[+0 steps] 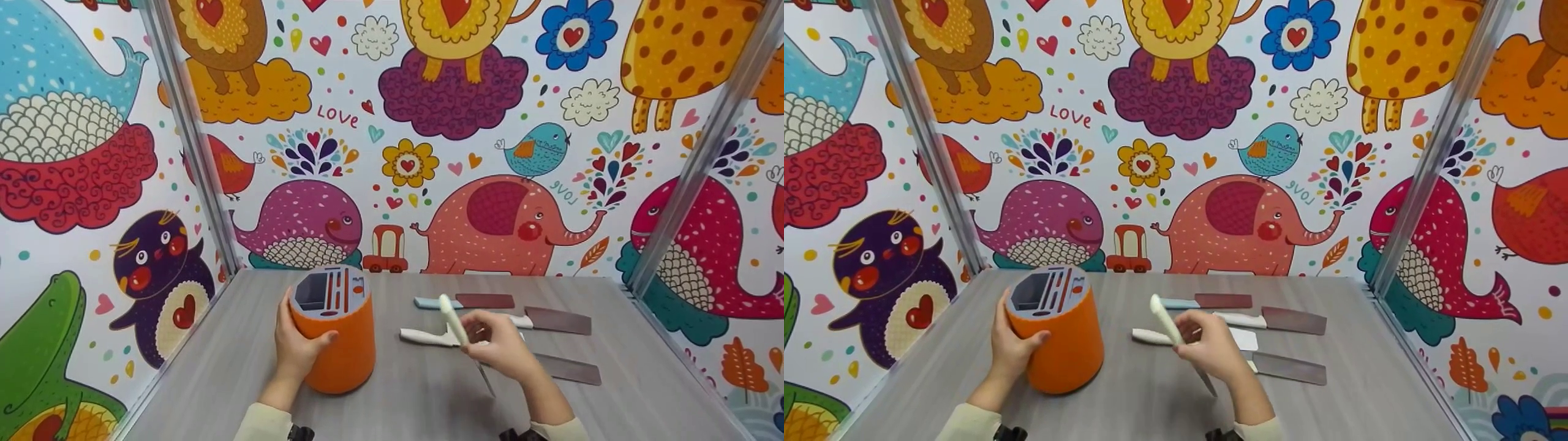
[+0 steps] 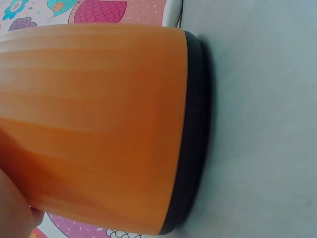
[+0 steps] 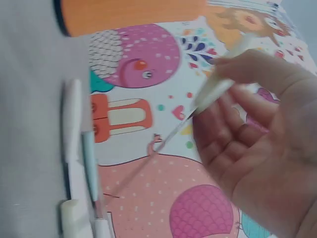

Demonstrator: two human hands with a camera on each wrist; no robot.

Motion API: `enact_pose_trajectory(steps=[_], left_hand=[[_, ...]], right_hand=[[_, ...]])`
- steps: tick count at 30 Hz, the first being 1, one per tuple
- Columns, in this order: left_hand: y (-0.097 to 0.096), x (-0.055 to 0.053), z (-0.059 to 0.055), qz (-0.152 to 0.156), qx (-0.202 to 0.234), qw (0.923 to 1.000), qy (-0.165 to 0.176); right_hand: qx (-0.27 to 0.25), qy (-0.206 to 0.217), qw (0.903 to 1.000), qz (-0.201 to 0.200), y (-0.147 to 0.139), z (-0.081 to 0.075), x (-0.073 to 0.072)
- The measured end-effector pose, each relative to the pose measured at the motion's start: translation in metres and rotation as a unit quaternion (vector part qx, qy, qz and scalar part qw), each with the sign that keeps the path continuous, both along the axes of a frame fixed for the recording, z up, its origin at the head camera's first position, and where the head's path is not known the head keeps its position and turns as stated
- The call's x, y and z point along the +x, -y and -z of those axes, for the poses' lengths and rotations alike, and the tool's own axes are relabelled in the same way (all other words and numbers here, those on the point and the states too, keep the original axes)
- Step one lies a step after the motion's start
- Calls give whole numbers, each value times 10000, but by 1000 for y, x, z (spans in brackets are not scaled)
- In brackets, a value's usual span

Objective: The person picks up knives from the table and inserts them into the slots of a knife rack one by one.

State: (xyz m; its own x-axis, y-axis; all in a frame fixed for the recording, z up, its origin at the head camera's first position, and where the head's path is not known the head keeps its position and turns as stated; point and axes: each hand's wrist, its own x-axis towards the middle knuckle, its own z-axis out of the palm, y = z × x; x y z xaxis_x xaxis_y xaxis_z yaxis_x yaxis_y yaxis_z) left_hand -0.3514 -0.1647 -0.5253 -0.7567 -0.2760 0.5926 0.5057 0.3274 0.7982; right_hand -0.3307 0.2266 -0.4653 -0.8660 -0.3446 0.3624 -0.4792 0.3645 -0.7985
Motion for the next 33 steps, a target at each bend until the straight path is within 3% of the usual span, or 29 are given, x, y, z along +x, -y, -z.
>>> enact_pose_trajectory(steps=[4,9,16,18,21,23,25,27,29,33], left_hand=[[-1,0,1,-73,43,9999,-65],[-2,1,2,-214,42,9995,-218],[0,1,-2,-40,57,9999,-90],[3,2,-7,55,146,9999,15],[5,5,-19,124,457,9987,-175],[3,11,-30,11,614,9964,-591],[-3,17,-39,-258,622,9894,-1288],[-12,25,-49,-543,463,9777,-1975],[-24,34,-57,-713,277,9613,-2648],[-49,55,-69,-628,-227,9440,-3232]], right_hand=[[-1055,-316,9939,44,-5,-5,4],[-1750,-121,9845,57,-4,-6,4],[-1760,37,9843,119,-1,-5,5],[-1708,23,9853,62,0,-4,6],[-1646,79,9863,-26,7,-3,8],[-1630,147,9864,-143,13,-2,9],[-1635,247,9860,-202,21,-1,12],[-1668,316,9851,-274,29,0,14],[-1716,378,9840,-293,37,0,17],[-1791,426,9823,-333,51,-2,25]])
